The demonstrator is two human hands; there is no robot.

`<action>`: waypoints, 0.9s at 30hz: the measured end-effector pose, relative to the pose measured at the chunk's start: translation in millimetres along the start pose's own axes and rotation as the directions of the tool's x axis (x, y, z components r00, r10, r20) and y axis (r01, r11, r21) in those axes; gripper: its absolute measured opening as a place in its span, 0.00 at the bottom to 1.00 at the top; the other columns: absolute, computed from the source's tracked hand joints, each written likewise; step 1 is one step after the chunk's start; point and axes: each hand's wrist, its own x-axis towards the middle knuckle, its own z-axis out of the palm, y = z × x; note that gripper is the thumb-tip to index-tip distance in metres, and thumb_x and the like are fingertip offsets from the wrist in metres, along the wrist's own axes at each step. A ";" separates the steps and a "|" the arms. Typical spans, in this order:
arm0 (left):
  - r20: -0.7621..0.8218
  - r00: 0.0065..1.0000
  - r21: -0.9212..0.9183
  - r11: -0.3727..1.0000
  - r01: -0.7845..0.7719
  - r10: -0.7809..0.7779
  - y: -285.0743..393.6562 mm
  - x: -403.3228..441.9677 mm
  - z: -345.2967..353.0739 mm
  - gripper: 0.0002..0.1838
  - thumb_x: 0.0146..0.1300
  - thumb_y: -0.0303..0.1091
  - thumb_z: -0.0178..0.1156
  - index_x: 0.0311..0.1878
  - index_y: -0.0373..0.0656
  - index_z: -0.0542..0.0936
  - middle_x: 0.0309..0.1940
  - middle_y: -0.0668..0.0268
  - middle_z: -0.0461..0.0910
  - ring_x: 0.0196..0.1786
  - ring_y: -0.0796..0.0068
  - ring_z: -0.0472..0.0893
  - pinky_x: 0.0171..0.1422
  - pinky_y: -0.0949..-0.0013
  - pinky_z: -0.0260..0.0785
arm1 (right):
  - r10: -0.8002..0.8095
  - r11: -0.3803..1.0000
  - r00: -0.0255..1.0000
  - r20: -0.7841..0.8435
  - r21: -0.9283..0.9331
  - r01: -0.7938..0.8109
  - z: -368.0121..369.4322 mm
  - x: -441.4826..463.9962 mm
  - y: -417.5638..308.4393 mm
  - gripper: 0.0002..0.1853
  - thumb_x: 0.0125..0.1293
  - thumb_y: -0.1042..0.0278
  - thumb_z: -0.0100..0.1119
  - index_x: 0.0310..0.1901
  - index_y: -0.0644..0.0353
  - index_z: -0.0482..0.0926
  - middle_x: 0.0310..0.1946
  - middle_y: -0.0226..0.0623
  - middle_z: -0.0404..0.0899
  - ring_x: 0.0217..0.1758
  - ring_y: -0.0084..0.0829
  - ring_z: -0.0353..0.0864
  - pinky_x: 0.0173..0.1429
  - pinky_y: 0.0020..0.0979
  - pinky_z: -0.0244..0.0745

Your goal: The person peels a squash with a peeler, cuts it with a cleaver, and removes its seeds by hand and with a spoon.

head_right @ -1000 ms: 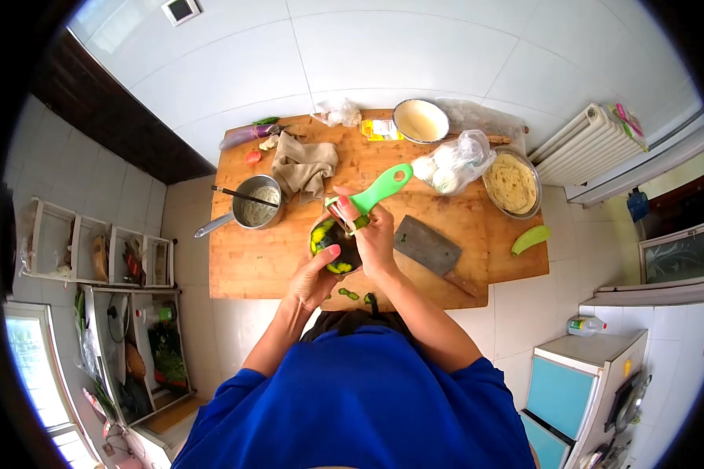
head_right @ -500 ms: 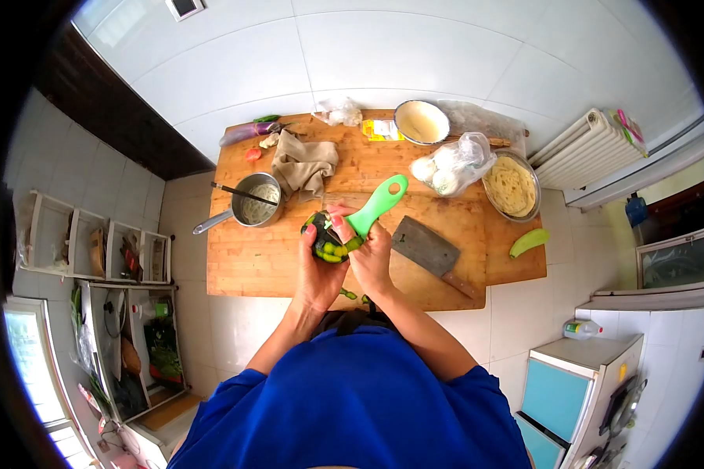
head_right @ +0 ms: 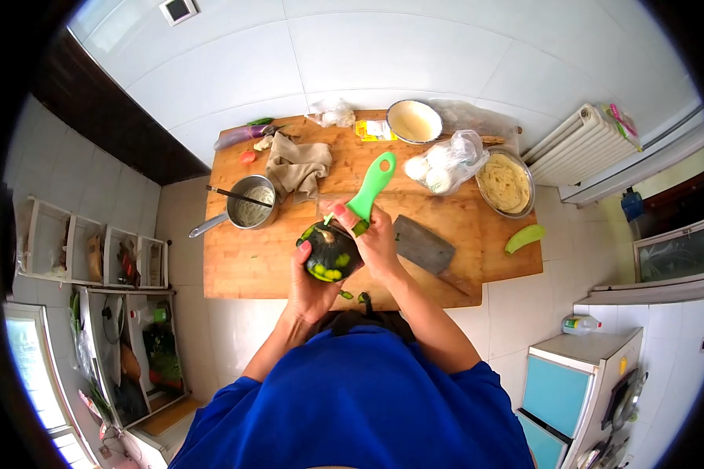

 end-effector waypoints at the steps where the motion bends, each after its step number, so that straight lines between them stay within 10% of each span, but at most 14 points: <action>1: 0.099 0.993 -0.009 0.998 0.062 -0.061 4.5 1.9 -6.0 0.30 0.58 0.51 0.53 0.61 0.48 0.64 0.58 0.62 0.69 0.60 0.64 0.69 0.65 0.53 0.61 | 0.059 0.997 0.997 0.040 0.054 -0.061 -1.2 -0.8 -3.6 0.12 0.64 0.62 0.55 0.38 0.63 0.75 0.38 0.45 0.80 0.41 0.27 0.79 0.47 0.28 0.75; 4: 0.229 0.964 -0.013 0.990 0.141 -0.134 8.7 1.5 -8.5 0.32 0.57 0.52 0.54 0.61 0.43 0.63 0.56 0.56 0.70 0.58 0.61 0.72 0.63 0.51 0.64 | 0.221 0.960 0.974 0.051 0.166 -0.226 -11.1 4.3 -13.4 0.14 0.66 0.59 0.52 0.40 0.64 0.75 0.43 0.47 0.79 0.45 0.31 0.79 0.51 0.31 0.74; 15: -0.111 0.994 -0.030 0.999 0.019 -0.022 -7.3 -1.7 3.6 0.25 0.62 0.55 0.50 0.56 0.50 0.68 0.52 0.68 0.73 0.54 0.73 0.72 0.59 0.61 0.65 | -0.214 0.957 0.975 0.055 -0.187 0.221 10.7 -26.3 3.6 0.13 0.65 0.61 0.55 0.39 0.65 0.77 0.47 0.43 0.77 0.50 0.27 0.75 0.50 0.27 0.71; 20: -0.089 0.996 0.040 0.999 0.006 -0.003 -10.3 -3.9 2.5 0.26 0.63 0.56 0.46 0.57 0.49 0.67 0.53 0.65 0.72 0.55 0.70 0.72 0.60 0.58 0.65 | 0.034 0.998 0.996 -0.084 0.048 -0.030 2.8 -16.3 -3.2 0.13 0.65 0.61 0.54 0.38 0.65 0.77 0.34 0.39 0.80 0.39 0.26 0.80 0.46 0.27 0.75; 27: -0.022 1.000 0.071 0.997 0.019 -0.018 -4.5 -4.4 6.3 0.30 0.61 0.58 0.47 0.58 0.46 0.67 0.54 0.63 0.72 0.56 0.66 0.73 0.60 0.55 0.66 | 0.063 0.998 0.997 0.047 0.023 -0.064 -3.4 -15.6 -15.9 0.16 0.68 0.58 0.48 0.42 0.66 0.76 0.45 0.47 0.77 0.48 0.29 0.77 0.53 0.29 0.72</action>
